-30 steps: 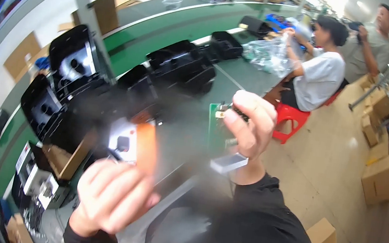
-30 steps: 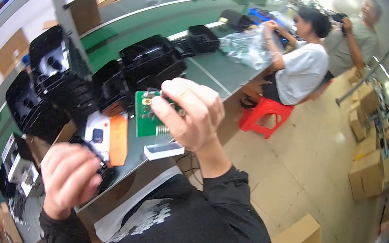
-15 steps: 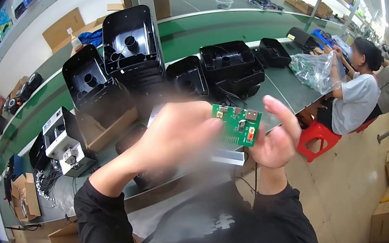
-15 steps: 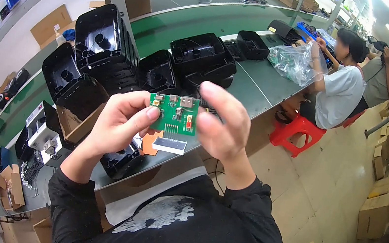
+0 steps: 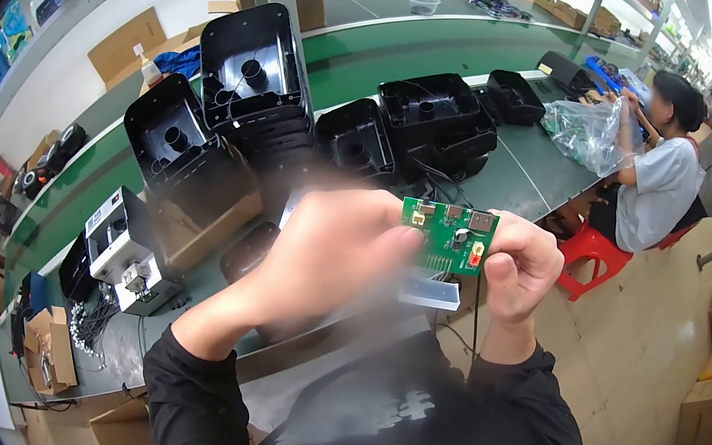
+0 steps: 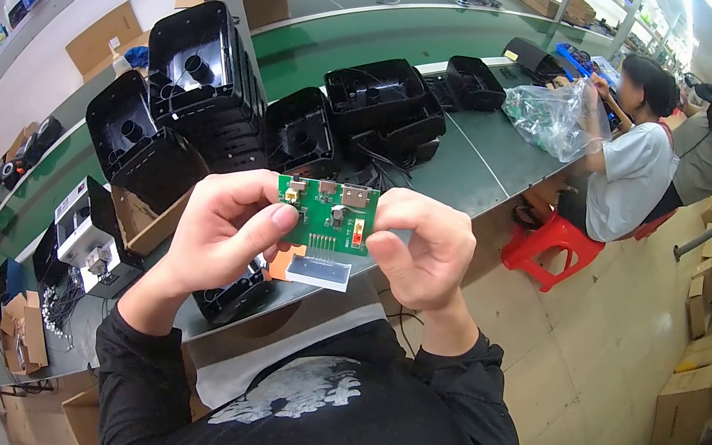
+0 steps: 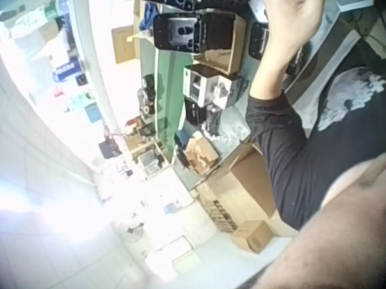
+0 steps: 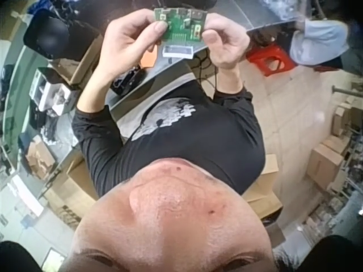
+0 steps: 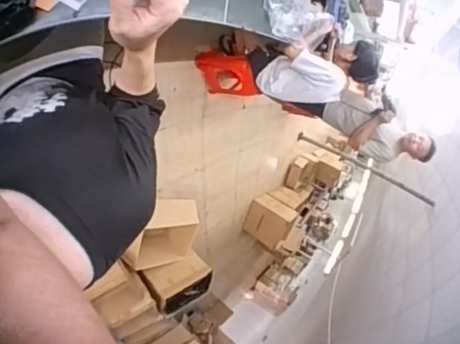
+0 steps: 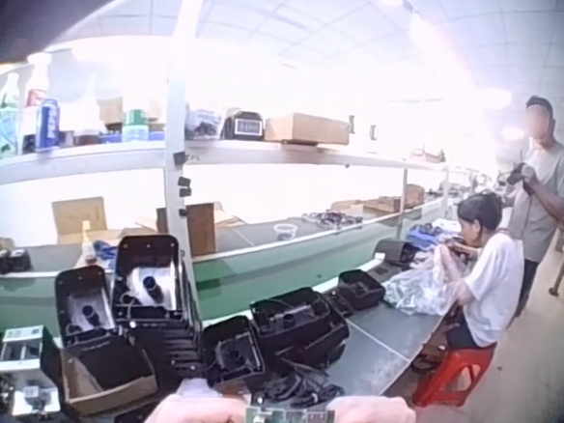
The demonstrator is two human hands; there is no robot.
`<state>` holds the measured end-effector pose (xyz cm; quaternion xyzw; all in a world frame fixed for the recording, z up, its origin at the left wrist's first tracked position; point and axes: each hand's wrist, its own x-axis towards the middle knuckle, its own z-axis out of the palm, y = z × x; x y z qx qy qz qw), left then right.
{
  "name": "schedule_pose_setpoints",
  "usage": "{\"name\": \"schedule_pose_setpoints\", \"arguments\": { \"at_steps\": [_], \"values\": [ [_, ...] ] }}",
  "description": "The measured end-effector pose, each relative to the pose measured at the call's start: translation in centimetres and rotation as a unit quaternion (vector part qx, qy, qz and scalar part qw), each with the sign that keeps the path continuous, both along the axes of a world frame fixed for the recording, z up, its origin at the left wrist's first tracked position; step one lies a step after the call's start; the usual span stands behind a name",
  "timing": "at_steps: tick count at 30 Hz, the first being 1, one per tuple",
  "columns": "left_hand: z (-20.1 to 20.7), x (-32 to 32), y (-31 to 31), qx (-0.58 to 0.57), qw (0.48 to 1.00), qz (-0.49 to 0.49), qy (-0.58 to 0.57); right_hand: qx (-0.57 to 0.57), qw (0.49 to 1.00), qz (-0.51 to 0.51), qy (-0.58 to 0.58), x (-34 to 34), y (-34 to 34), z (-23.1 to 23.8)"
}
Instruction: The person assembles a circuit board into a black plastic housing component by hand.
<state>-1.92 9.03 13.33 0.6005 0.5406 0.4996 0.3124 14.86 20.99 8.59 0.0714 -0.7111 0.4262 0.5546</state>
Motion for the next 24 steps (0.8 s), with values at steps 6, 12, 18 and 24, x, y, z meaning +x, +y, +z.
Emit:
{"name": "schedule_pose_setpoints", "arguments": {
  "at_steps": [6,12,18,24],
  "values": [
    [-0.10,-0.01,-0.24,0.001,1.000,-0.004,-0.016,-0.010,1.000,0.011,0.002,-0.12,-0.10,0.01],
    [-0.41,-0.11,-0.20,0.003,0.997,-0.035,-0.070,-0.042,0.999,0.031,-0.001,0.10,-0.50,0.08],
    [-0.54,-0.25,-0.20,-0.010,0.995,-0.052,-0.082,-0.046,0.999,0.027,-0.004,0.25,-0.80,0.36],
    [-0.85,-0.50,-0.34,-0.011,0.990,-0.073,-0.121,-0.060,0.998,0.028,0.002,0.33,-0.90,0.36]
  ]
}}
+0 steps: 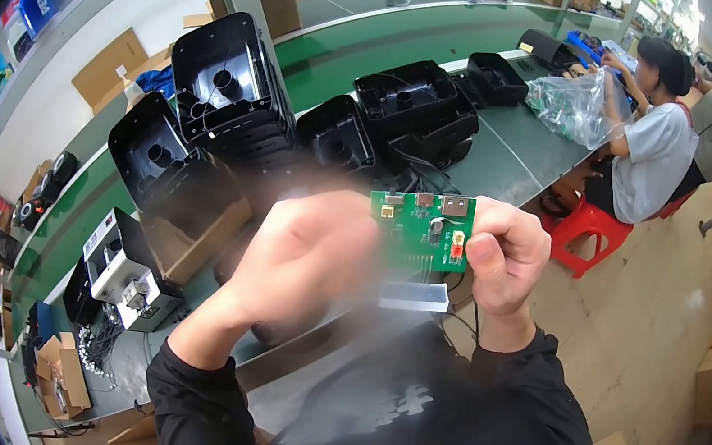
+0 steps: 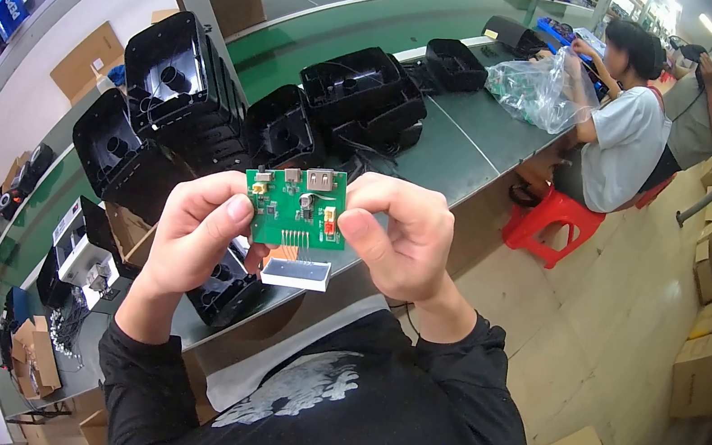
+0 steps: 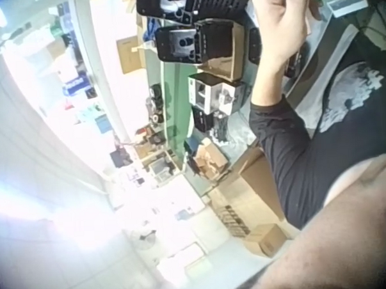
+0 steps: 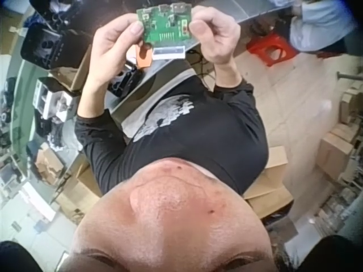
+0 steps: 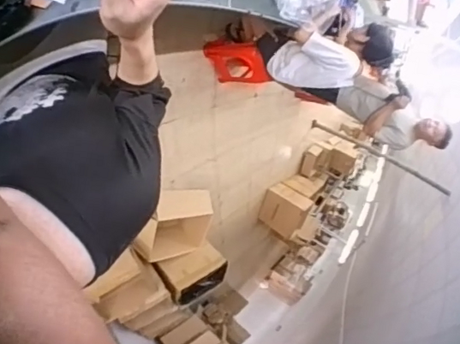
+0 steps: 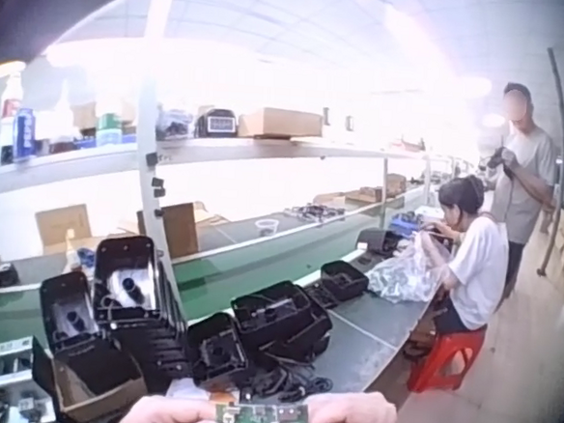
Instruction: The person assembles a circuit board into a black plastic housing component by hand.
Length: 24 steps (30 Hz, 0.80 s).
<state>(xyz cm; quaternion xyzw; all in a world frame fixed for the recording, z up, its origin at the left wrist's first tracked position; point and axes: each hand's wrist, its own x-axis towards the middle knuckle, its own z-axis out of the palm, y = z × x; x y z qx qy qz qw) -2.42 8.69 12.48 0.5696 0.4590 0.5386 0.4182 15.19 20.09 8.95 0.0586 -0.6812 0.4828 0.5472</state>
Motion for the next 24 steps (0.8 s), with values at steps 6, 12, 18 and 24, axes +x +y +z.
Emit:
{"name": "schedule_pose_setpoints", "arguments": {
  "at_steps": [6,12,18,24],
  "values": [
    [-0.03,-0.15,-0.15,0.006,1.000,-0.018,-0.004,-0.010,1.000,0.007,0.011,-0.18,-0.07,-0.27],
    [-0.04,-0.30,-0.18,0.013,1.000,-0.027,0.003,-0.015,1.000,0.014,0.003,-0.18,-0.01,-0.31],
    [-0.35,-0.20,-0.28,0.000,1.000,-0.009,-0.023,-0.005,1.000,0.016,0.009,-0.36,0.01,-0.29],
    [-0.45,-0.25,-0.14,-0.012,0.999,-0.002,-0.051,-0.013,1.000,0.017,0.006,-0.43,0.04,-0.43]
  ]
}}
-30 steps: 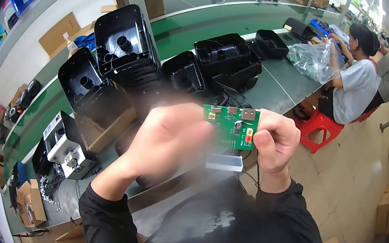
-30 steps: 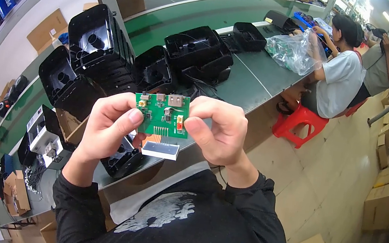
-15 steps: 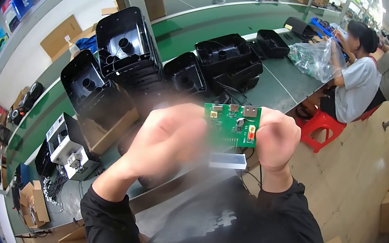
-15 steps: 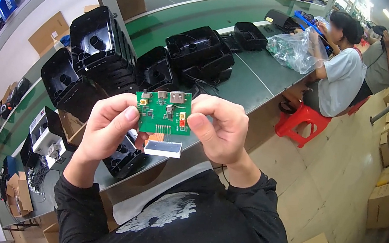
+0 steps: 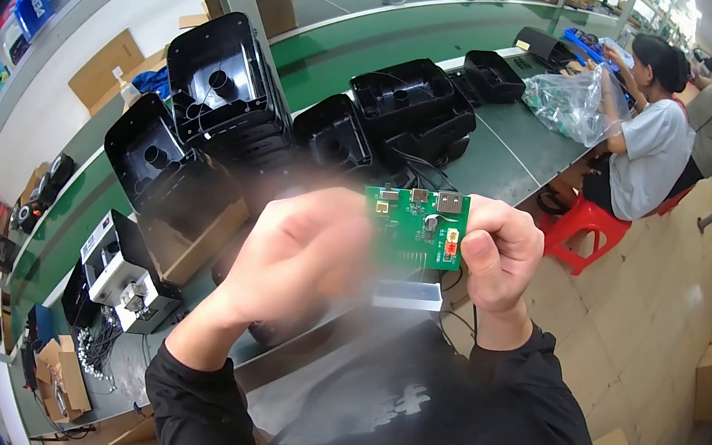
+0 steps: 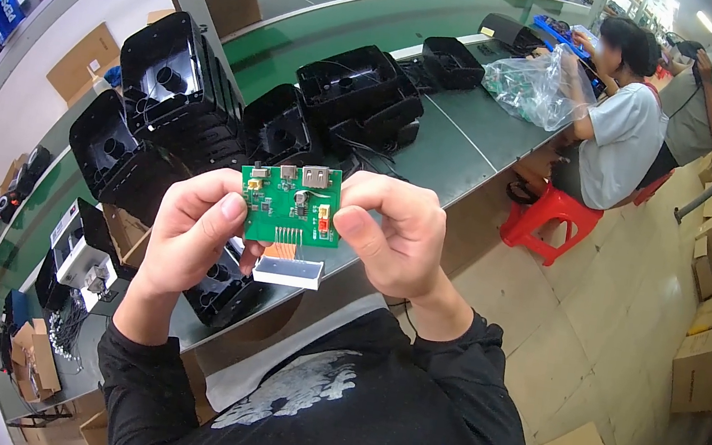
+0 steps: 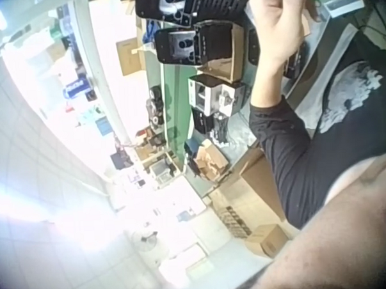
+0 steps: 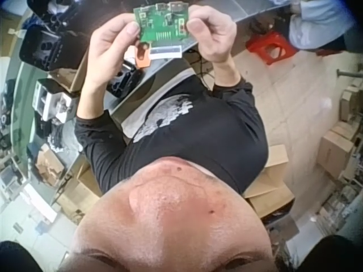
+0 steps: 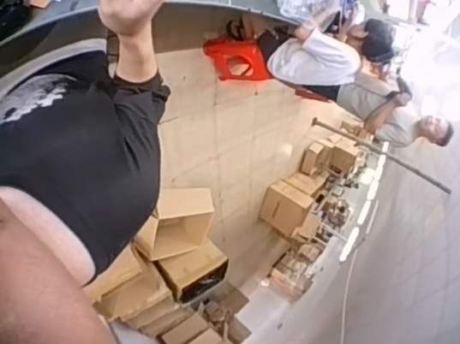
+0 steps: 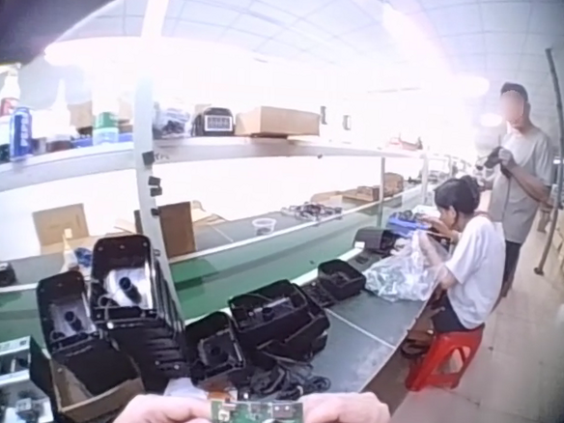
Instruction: The person assembles a circuit board into a black plastic housing component by hand.
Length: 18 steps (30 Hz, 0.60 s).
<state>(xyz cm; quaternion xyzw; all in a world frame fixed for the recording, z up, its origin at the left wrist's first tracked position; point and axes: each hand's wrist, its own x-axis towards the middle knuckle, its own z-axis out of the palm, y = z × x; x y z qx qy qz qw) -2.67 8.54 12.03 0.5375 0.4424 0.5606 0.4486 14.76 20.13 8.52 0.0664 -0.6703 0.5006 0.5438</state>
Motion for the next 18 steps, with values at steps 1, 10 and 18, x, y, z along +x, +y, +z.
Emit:
{"name": "schedule_pose_setpoints", "arguments": {
  "at_steps": [1,10,18],
  "values": [
    [-0.02,-0.03,0.03,0.000,1.000,-0.001,0.000,0.000,1.000,0.000,0.000,-0.02,0.00,0.01],
    [0.09,-0.11,-0.01,0.020,0.999,-0.018,0.024,0.002,1.000,0.003,-0.006,0.06,-0.03,-0.16],
    [0.08,0.05,-0.01,0.003,1.000,0.004,-0.006,0.003,1.000,-0.004,-0.010,-0.08,-0.08,-0.24]
  ]
}}
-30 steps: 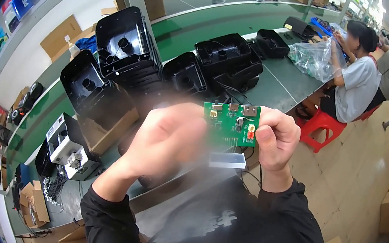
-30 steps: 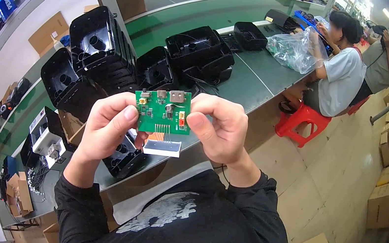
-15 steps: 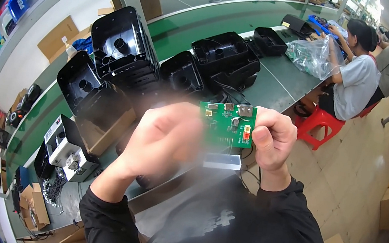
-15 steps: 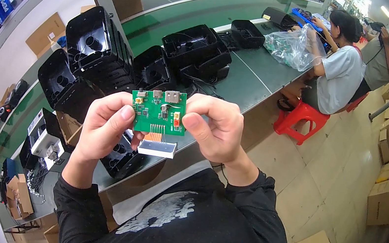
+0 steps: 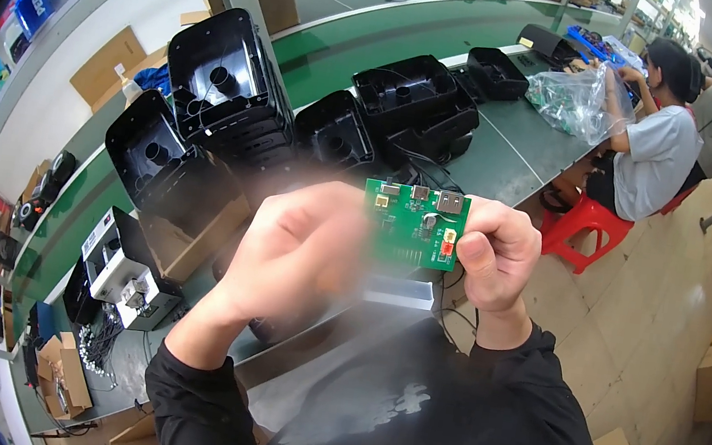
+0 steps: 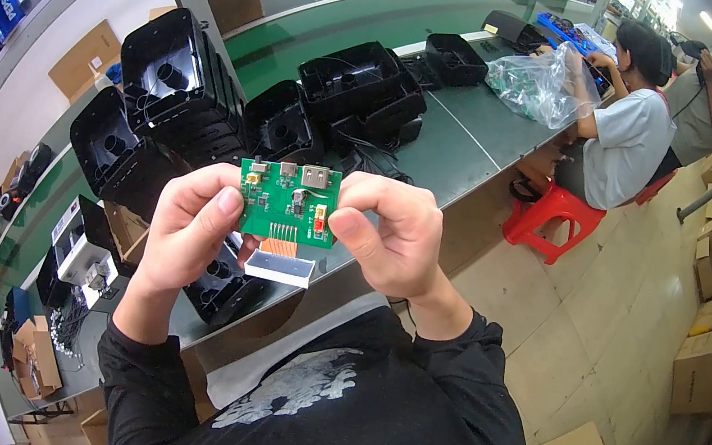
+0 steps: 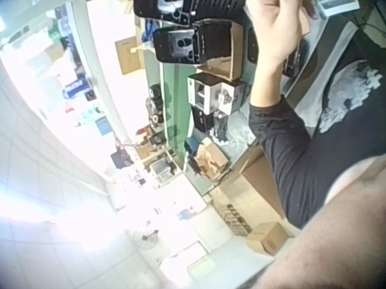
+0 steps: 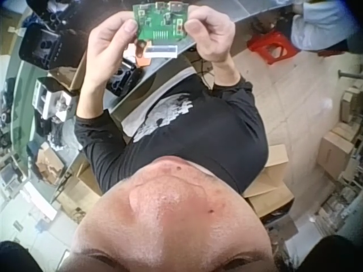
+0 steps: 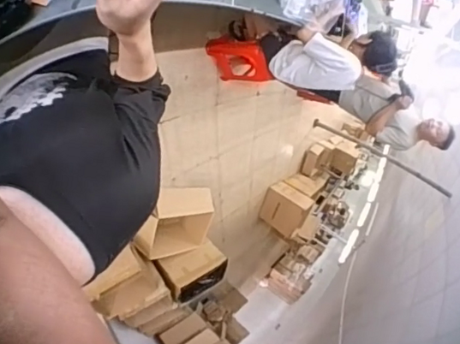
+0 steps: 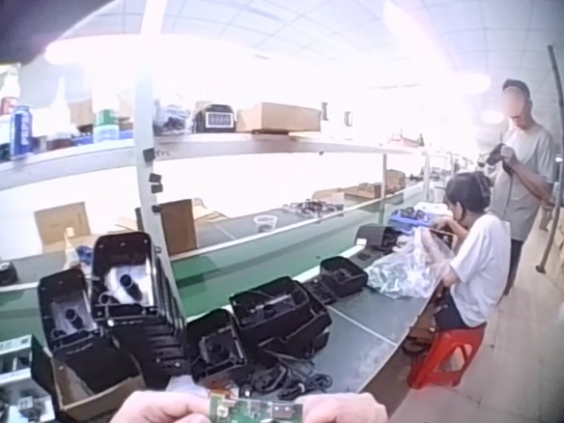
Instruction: The person assembles a circuit board into a black plastic housing component by hand.
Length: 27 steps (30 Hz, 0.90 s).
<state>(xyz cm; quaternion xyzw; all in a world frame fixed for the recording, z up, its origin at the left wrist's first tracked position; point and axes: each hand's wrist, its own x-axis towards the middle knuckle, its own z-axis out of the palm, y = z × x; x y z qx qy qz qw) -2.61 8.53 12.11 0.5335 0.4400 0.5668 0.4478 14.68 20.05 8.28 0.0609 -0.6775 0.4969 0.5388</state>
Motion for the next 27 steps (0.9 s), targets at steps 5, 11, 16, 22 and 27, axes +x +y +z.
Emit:
{"name": "schedule_pose_setpoints", "arguments": {
  "at_steps": [5,11,16,22,27],
  "values": [
    [-0.05,0.00,0.08,0.011,1.000,0.014,0.002,0.006,1.000,0.028,-0.003,-0.09,0.17,-0.13],
    [0.10,-0.18,0.15,0.009,1.000,0.017,0.020,0.065,0.996,0.008,-0.062,0.14,0.35,0.14],
    [0.49,0.50,0.32,0.031,0.999,0.034,0.023,0.079,0.996,0.020,-0.035,0.02,0.41,0.06],
    [0.62,0.22,0.24,0.020,0.999,0.032,0.028,0.079,0.995,0.020,-0.054,0.08,0.34,0.03],
    [0.57,0.18,0.13,0.016,0.999,0.029,0.028,0.060,0.997,0.022,-0.051,0.14,0.25,-0.12]
  ]
}}
